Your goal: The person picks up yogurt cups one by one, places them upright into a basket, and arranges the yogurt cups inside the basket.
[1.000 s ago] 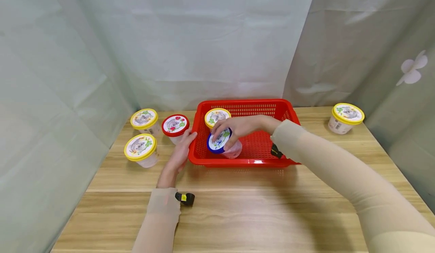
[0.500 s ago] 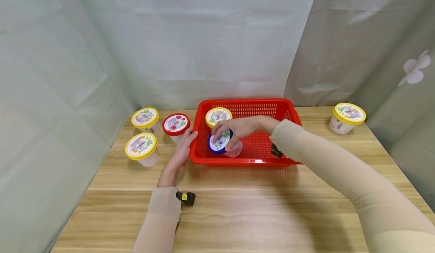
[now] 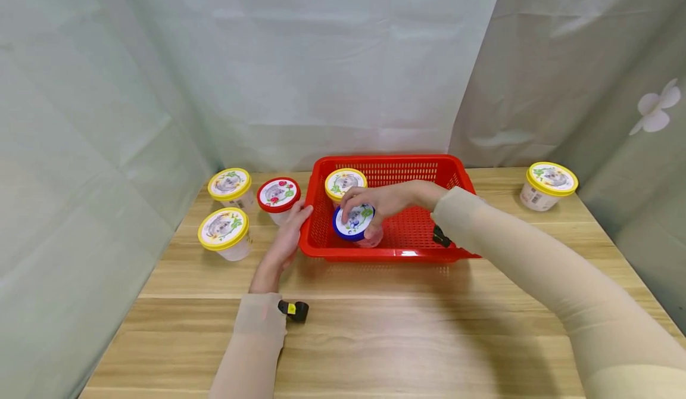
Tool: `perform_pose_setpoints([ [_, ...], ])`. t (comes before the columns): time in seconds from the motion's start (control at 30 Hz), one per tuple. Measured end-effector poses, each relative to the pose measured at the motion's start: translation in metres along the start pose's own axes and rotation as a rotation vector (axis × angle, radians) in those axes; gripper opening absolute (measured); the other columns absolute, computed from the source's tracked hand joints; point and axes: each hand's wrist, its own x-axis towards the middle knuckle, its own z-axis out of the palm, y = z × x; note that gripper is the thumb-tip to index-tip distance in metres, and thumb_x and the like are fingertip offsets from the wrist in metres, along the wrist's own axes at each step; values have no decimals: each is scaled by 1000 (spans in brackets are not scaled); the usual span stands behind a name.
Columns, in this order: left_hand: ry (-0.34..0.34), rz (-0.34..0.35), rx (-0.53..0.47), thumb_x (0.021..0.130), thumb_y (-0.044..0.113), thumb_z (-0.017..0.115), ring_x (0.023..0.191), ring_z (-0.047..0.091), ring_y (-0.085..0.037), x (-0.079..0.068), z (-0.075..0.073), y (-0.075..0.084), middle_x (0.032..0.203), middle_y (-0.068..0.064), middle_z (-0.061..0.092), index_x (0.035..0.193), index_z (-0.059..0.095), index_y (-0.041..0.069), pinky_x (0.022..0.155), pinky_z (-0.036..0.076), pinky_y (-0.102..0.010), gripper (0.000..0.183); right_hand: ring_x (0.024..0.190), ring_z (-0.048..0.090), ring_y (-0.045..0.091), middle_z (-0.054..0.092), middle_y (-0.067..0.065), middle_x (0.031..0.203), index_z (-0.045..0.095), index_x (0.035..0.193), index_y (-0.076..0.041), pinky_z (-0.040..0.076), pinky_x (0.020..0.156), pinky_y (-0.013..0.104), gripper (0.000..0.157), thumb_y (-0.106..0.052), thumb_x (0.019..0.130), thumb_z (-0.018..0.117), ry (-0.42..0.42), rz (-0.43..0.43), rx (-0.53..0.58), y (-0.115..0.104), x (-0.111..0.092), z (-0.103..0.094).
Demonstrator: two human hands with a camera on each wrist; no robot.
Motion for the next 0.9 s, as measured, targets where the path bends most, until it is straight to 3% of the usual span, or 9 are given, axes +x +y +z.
perform_pose_setpoints([
  [0.3, -8, -7, 0, 113, 36, 36, 135, 48, -35, 1, -1, -1, 153, -20, 42, 161, 25, 10, 105, 48, -36, 56, 148, 21, 32, 29, 3, 160, 61, 144, -23, 49, 107, 41, 55, -15, 91, 75, 2, 11, 51, 7, -10, -3],
  [0.47, -6, -2, 7, 113, 37, 36, 135, 48, -35, 1, -2, -1, 154, -20, 41, 162, 24, 11, 106, 48, -37, 57, 147, 23, 29, 30, 0, 157, 64, 139, -24, 49, 107, 39, 53, -16, 89, 80, 19, 5, 78, 8, -8, -2],
  [0.67, -4, -2, 17, 113, 38, 37, 134, 49, -34, 1, -3, -2, 154, -18, 42, 162, 26, 14, 104, 50, -37, 56, 146, 26, 30, 34, 4, 151, 64, 128, -20, 44, 112, 43, 50, -10, 84, 86, 57, 1, 7, 6, -9, -1],
  [0.9, 6, -4, 18, 112, 39, 37, 133, 50, -32, 0, -1, 0, 154, -17, 42, 162, 26, 14, 106, 50, -38, 56, 147, 24, 29, 30, 1, 151, 57, 131, -24, 42, 114, 43, 56, -14, 85, 87, 77, -15, -43, 5, -1, 5],
])
